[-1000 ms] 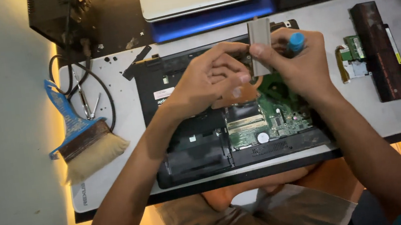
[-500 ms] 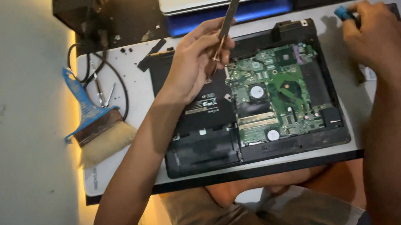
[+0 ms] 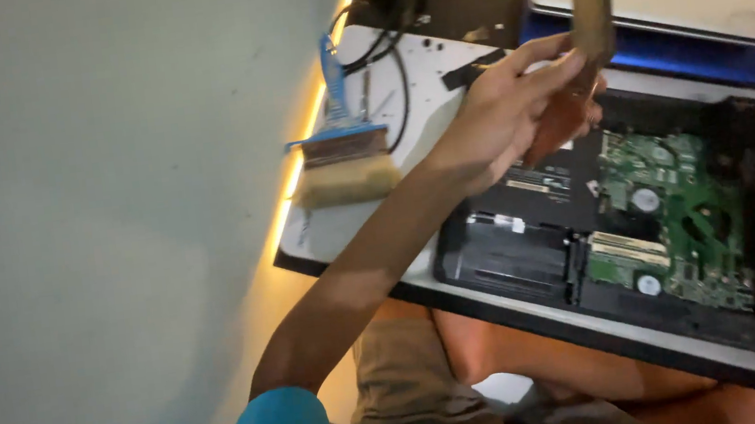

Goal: The person removes screws from a disassembled laptop using a screwdriver, detaches a metal bracket, and then cleans the bracket with a brush. The person works on the laptop's internal components on a desk.

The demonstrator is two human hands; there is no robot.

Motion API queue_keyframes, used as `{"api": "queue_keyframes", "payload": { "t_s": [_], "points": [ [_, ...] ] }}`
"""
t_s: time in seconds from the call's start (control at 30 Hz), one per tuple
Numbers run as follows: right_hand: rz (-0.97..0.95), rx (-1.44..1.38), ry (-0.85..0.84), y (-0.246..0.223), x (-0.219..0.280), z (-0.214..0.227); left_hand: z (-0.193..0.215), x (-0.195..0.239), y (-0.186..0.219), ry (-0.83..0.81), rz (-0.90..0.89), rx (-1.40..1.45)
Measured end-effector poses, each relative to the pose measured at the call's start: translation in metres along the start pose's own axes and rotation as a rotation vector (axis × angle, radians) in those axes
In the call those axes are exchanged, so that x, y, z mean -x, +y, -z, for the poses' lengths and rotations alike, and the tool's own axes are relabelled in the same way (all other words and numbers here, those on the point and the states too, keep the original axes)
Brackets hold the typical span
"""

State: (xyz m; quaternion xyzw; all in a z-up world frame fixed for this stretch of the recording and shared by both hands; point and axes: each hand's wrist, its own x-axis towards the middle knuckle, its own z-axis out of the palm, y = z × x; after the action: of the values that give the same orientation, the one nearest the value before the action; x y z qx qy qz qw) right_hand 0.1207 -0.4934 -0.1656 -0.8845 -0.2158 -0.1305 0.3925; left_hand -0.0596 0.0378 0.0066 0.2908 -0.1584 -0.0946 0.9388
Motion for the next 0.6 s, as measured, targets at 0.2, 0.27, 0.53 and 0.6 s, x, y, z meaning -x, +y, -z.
{"api": "queue_keyframes", "payload": {
  "t_s": [0.2,0.27,0.53,0.6],
  "points": [
    [0.431,0.156,-0.378,-0.434,-0.053,-0.118,-0.017,0.132,0.045,0.294,-0.02,-0.116],
    [0.465,-0.032,-0.544,-0.463,-0.068,-0.175,0.001,0.161,0.041,0.402,-0.084,-0.229],
    [0.416,0.55,-0.554,-0.479,-0.069,-0.321,0.047,0.219,0.04,0.676,-0.272,-0.232],
    [0.387,0.475,-0.569,-0.495,-0.068,-0.304,0.049,0.222,0.044,0.667,-0.281,-0.22]
  ]
}}
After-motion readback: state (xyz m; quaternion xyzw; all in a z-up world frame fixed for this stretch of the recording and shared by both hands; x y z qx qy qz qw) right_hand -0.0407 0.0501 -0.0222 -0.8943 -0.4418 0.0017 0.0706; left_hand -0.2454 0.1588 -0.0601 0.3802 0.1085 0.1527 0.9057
